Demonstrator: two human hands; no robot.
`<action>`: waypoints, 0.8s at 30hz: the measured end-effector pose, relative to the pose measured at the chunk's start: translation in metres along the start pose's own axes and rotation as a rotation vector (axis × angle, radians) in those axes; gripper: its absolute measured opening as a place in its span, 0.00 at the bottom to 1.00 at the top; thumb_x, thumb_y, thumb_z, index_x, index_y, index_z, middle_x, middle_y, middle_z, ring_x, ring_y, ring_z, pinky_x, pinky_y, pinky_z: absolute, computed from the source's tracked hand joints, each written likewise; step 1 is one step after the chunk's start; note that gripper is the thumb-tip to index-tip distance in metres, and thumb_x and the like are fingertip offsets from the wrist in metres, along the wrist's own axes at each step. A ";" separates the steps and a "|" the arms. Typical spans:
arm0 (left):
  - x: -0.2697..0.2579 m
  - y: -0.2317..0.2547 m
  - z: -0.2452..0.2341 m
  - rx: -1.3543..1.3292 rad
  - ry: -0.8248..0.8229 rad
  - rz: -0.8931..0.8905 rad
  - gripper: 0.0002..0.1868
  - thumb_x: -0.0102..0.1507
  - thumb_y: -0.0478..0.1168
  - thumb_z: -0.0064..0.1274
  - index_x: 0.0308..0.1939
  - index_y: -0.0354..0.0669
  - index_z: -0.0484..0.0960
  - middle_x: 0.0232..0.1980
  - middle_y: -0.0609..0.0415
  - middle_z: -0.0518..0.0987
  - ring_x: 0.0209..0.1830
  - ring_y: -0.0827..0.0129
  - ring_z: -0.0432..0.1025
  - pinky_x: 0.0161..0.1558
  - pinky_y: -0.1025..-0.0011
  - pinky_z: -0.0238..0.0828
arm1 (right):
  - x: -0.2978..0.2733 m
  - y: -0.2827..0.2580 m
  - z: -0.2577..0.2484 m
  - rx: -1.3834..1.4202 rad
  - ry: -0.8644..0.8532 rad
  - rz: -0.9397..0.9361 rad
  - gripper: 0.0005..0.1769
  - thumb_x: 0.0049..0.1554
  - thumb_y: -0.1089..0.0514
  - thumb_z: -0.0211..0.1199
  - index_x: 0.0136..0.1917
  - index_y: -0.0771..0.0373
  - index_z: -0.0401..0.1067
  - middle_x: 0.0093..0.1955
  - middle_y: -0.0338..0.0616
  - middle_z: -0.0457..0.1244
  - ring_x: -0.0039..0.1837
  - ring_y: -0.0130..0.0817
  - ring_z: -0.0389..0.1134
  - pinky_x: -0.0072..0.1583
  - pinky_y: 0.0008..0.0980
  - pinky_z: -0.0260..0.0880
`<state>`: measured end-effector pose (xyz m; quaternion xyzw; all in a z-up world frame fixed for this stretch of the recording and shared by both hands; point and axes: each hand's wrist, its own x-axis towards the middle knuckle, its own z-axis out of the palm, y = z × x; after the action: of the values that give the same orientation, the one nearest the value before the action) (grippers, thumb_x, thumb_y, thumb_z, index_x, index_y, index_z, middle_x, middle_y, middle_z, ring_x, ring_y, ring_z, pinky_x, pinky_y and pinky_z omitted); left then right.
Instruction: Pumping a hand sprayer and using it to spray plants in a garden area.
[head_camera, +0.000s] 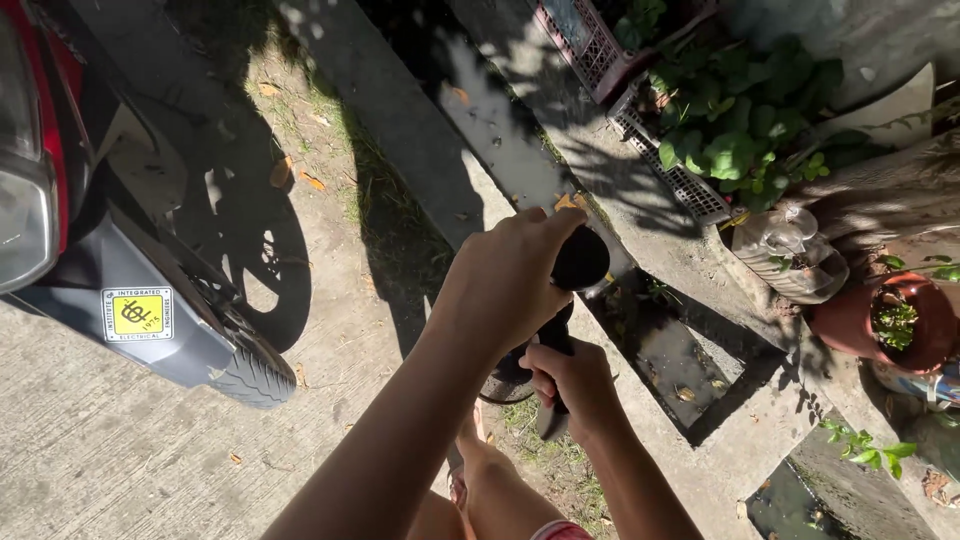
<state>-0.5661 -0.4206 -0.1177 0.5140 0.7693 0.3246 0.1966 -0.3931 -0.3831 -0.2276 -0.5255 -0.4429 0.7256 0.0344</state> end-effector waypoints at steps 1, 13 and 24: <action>0.008 -0.002 -0.003 0.001 0.000 0.010 0.36 0.47 0.35 0.68 0.61 0.50 0.75 0.52 0.48 0.82 0.46 0.52 0.79 0.42 0.58 0.77 | 0.006 -0.007 0.001 0.004 0.005 -0.008 0.07 0.47 0.64 0.64 0.31 0.66 0.68 0.23 0.36 0.55 0.25 0.24 0.52 0.31 0.30 0.52; 0.139 0.000 -0.026 -0.046 -0.097 0.234 0.43 0.48 0.59 0.72 0.57 0.35 0.74 0.50 0.42 0.80 0.40 0.49 0.80 0.37 0.56 0.78 | 0.066 -0.095 0.017 0.250 0.269 -0.194 0.06 0.48 0.64 0.64 0.33 0.67 0.68 0.24 0.37 0.57 0.24 0.23 0.53 0.29 0.29 0.50; 0.217 0.050 -0.004 0.091 -0.424 0.289 0.45 0.52 0.57 0.71 0.64 0.40 0.65 0.46 0.40 0.77 0.35 0.50 0.81 0.29 0.60 0.80 | 0.109 -0.115 0.001 0.353 0.761 0.097 0.15 0.56 0.49 0.63 0.51 0.59 0.71 0.40 0.39 0.66 0.41 0.26 0.66 0.41 0.36 0.64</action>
<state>-0.6210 -0.2098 -0.0734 0.6833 0.6434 0.1996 0.2818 -0.4900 -0.2580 -0.2289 -0.7623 -0.2421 0.5453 0.2508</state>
